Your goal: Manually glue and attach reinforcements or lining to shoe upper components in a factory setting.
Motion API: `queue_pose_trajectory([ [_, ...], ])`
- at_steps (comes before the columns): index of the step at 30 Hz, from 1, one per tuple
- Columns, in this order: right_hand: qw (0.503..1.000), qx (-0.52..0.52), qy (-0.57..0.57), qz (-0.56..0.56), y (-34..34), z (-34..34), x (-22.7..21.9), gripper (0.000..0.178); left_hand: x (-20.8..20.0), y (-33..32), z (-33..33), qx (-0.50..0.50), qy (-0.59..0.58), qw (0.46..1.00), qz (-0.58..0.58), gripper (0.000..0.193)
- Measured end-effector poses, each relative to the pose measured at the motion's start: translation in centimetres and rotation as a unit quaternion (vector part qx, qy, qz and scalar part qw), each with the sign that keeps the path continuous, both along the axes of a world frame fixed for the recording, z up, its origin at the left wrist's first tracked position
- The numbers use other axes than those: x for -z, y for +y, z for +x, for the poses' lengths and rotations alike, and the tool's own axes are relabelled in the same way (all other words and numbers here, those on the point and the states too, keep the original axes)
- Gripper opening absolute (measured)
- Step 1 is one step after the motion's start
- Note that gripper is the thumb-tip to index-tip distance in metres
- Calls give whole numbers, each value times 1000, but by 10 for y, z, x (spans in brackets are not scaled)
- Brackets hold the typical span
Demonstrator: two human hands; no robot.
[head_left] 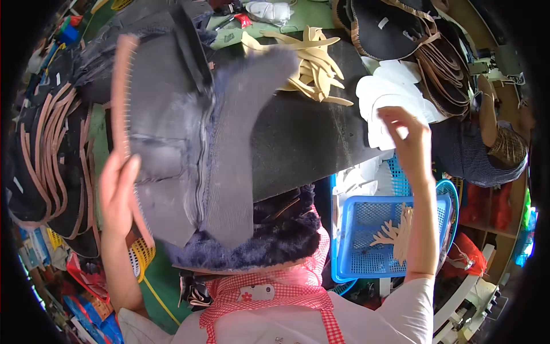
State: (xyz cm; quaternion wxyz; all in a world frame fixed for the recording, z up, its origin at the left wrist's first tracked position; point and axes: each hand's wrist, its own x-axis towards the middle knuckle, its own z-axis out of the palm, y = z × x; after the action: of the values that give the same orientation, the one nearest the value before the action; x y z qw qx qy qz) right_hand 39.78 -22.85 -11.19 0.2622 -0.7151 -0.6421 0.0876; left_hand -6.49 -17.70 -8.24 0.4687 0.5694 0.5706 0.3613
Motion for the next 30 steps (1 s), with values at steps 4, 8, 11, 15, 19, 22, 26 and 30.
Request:
queue_pose_trajectory([
  [4, 988, -81, -129, -13, 9, 50, -6, 40, 39, 17, 3, 86, -34, 996, -12, 30],
  [8, 960, -156, -216, -82, 24, 74, -11, 50, -11, 13, -20, -41, 136, 982, 123, 41],
  [11, 938, -209, -269, -60, 35, 74, -10, 50, -69, 4, -36, -87, -19, 987, 130, 41],
  [15, 923, -223, -311, -41, 37, 65, -4, 43, -47, 6, 11, -70, 249, 964, 59, 32],
  [19, 930, -183, -312, 70, 43, 74, 24, 23, 29, 28, 16, 127, 234, 964, -6, 27],
  [22, 961, -112, -243, 63, 36, 72, 17, 6, 15, 14, 39, 47, 296, 943, 146, 32],
  [26, 972, -65, -206, 88, 14, 68, 22, 12, 0, 22, 100, 92, 394, 798, 447, 43],
  [30, 992, -32, -114, 35, 17, 59, 28, 23, 27, -8, 184, 264, 122, 876, 384, 31],
])
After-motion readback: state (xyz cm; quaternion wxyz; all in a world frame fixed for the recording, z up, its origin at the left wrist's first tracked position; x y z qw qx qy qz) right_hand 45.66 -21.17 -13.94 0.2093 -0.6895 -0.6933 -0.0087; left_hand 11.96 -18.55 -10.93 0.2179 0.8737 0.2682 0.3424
